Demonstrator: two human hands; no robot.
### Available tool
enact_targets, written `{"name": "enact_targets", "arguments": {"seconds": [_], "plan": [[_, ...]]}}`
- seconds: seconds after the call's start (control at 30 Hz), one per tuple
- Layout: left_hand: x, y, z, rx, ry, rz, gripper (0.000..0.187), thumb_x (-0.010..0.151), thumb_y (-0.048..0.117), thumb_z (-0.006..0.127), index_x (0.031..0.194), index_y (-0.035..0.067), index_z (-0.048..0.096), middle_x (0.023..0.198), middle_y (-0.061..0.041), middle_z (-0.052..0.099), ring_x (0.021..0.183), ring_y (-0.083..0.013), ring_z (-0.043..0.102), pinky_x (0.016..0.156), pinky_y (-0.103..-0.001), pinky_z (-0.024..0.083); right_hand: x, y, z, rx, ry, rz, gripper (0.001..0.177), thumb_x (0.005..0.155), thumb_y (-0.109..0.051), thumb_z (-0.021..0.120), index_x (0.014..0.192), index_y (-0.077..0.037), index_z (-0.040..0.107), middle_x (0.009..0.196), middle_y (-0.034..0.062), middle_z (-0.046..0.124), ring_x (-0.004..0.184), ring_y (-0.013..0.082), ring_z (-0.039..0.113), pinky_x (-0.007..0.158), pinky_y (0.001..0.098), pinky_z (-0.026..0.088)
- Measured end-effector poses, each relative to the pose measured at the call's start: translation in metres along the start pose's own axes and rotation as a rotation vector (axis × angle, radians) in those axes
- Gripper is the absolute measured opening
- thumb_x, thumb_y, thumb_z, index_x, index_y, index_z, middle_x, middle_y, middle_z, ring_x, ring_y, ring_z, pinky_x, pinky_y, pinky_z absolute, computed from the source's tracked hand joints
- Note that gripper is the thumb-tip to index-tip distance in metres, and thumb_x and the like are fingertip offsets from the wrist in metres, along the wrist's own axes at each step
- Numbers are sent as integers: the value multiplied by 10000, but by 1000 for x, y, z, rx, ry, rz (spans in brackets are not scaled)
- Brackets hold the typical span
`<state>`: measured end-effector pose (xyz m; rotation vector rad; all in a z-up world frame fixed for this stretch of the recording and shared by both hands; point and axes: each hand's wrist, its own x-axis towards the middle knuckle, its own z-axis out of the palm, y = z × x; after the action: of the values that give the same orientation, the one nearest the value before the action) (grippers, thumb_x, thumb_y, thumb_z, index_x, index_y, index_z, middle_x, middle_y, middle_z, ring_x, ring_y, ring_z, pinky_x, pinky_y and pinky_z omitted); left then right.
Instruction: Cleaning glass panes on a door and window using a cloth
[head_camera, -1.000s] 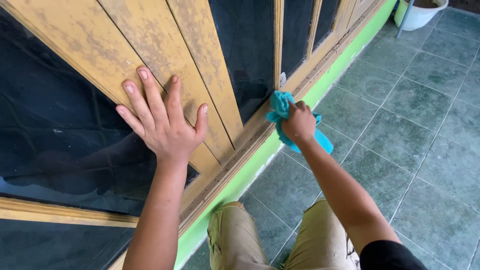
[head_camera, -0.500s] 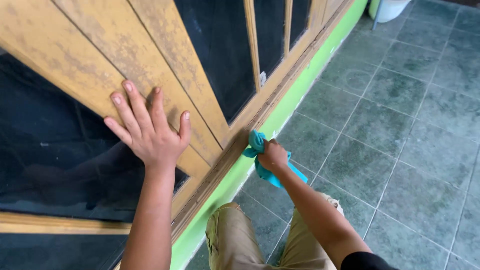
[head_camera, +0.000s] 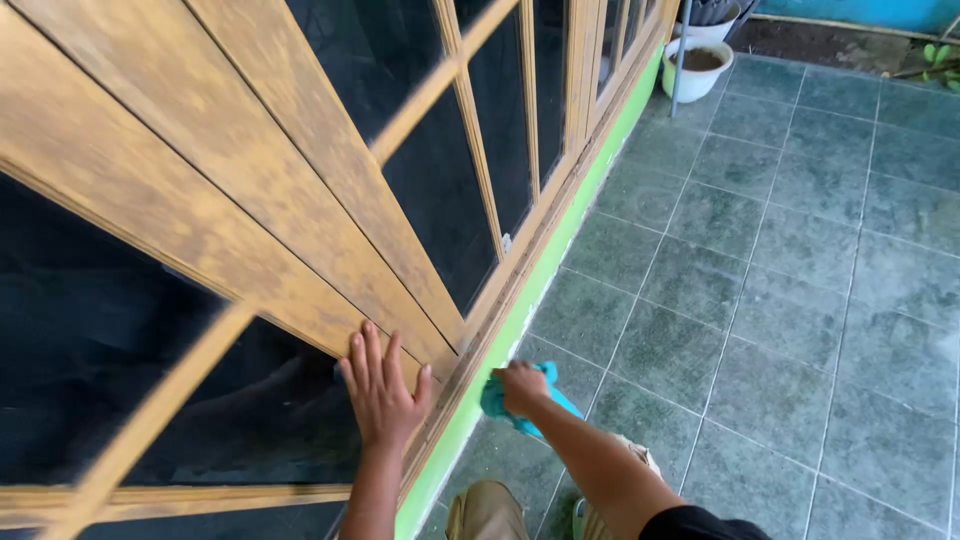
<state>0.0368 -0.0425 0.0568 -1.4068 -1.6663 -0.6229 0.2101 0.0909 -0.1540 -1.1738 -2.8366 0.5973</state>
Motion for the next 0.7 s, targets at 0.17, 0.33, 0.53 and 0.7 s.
{"name": "enact_targets", "arguments": {"seconds": [0.17,0.33,0.53,0.7], "plan": [[31,22,-72,-402,-407,-248,633,992,490,474,1485,93,479,1686,-223,276,1579,-392,243,1229,-540,259,-107,75,-76,247,-83,582,544,873,-160,541,1386,-333,586,1318,110,589,1281,371,544,868,594,593],[54,43,-109,-681,-737,-599,654,975,489,497,1522,143,412,1700,-150,231,1547,-340,282,1182,-498,343,-201,114,-165,479,188,855,531,699,-198,582,1214,-223,711,1120,173,754,1031,434,715,841,540,564],[66,75,-128,-999,-1347,-946,575,962,512,528,1443,197,542,1486,-48,588,1337,-238,603,1059,-384,503,-318,136,-207,931,782,1273,464,818,-193,653,1274,-114,690,1079,167,707,937,346,643,821,487,511],[92,123,-142,-1071,-1554,-828,514,993,448,525,1416,159,567,1460,-71,615,1344,-235,599,1091,-368,499,-396,155,-212,1077,1163,1395,486,858,-193,716,1336,-139,657,1121,105,675,949,248,609,862,399,508]]}}
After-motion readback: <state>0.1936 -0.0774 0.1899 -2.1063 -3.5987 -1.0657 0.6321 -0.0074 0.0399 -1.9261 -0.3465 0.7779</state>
